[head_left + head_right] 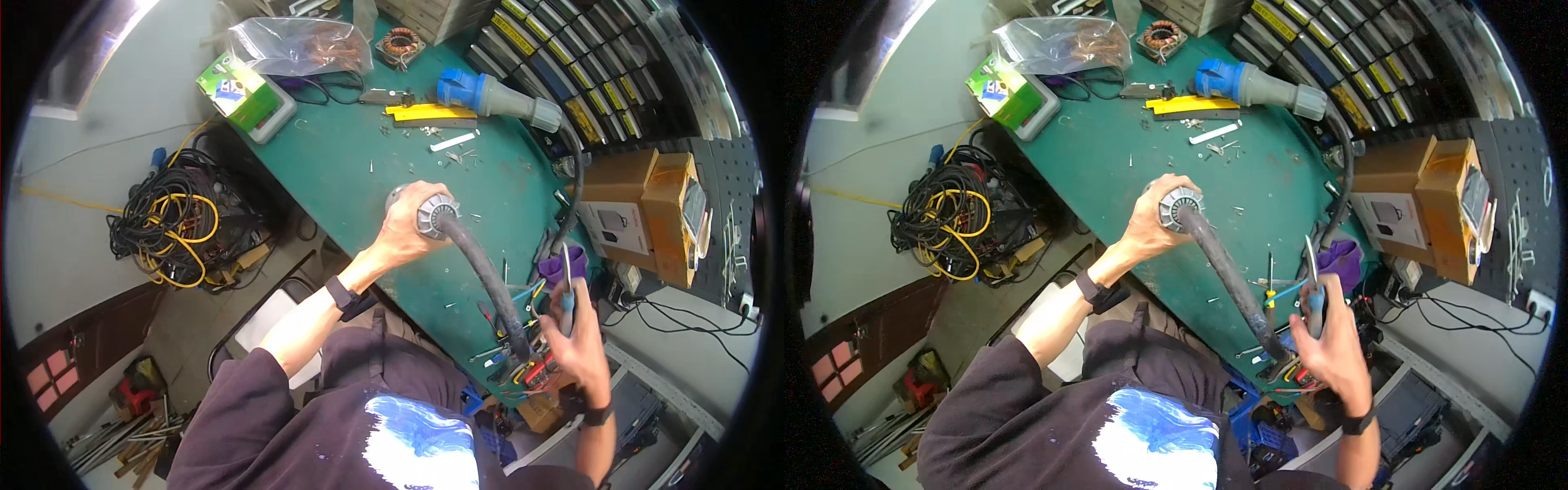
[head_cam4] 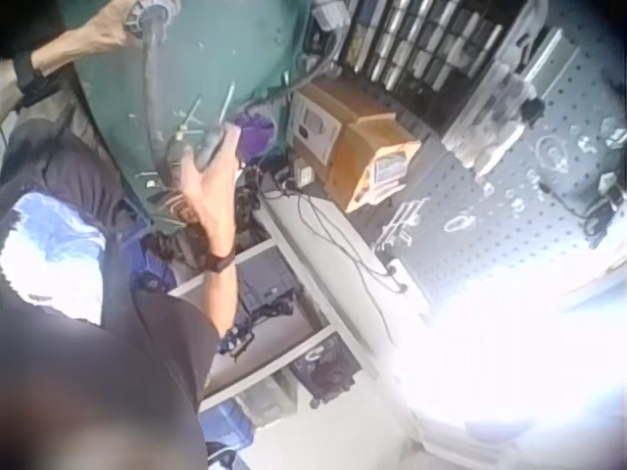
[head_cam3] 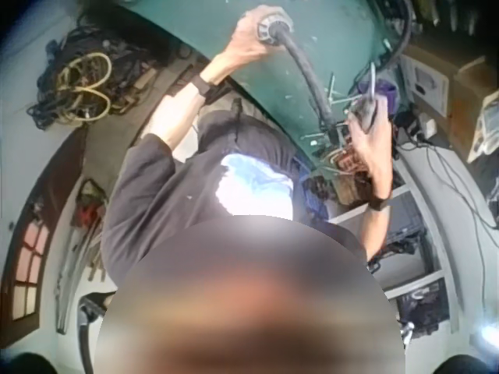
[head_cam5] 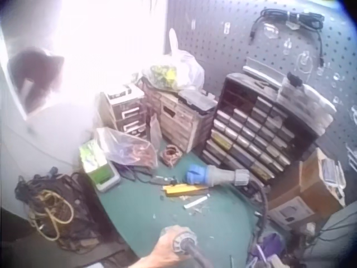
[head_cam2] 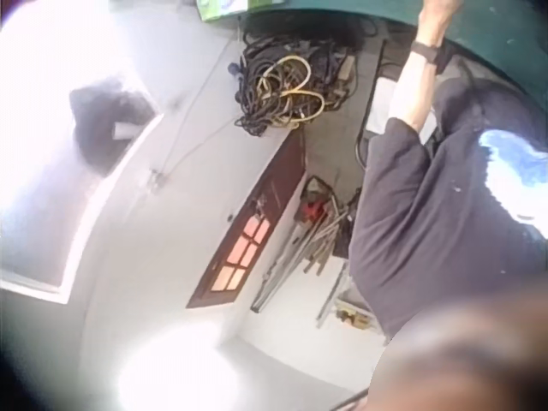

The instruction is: Dismantle and inspect an industrial power plug connector.

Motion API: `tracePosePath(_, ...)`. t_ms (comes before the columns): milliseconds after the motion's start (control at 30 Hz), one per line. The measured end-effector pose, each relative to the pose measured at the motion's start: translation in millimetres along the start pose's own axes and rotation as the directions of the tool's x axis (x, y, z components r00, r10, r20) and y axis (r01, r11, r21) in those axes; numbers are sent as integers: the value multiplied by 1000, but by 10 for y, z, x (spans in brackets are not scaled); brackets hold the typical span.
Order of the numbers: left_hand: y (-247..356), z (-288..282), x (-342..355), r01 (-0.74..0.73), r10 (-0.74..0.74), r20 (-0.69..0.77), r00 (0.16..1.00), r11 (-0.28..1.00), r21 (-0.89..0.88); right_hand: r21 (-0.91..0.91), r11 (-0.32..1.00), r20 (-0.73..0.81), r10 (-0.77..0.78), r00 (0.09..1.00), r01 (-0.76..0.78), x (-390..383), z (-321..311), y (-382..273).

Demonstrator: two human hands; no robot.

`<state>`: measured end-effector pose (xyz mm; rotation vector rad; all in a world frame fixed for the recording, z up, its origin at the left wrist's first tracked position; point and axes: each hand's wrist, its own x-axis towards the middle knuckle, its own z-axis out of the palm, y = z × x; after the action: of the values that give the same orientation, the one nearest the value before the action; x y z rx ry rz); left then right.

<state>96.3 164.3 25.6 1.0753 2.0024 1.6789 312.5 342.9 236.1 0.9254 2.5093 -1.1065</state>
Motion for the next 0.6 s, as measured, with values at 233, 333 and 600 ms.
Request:
tracePosePath(233,-2,157,-127,-140,143,-43,989,988,60,-445,821,239,-276,931,357,415,-234,-575)
tracePosePath(333,-3,230,-147,-175,175,-7,985,983,52,-468,773,357,-277,892,428,487,-208,-678)
tracePosePath(600,4,287,-170,-200,202,-14,979,976,87,-515,725,417,-254,873,458,529,-109,-620)
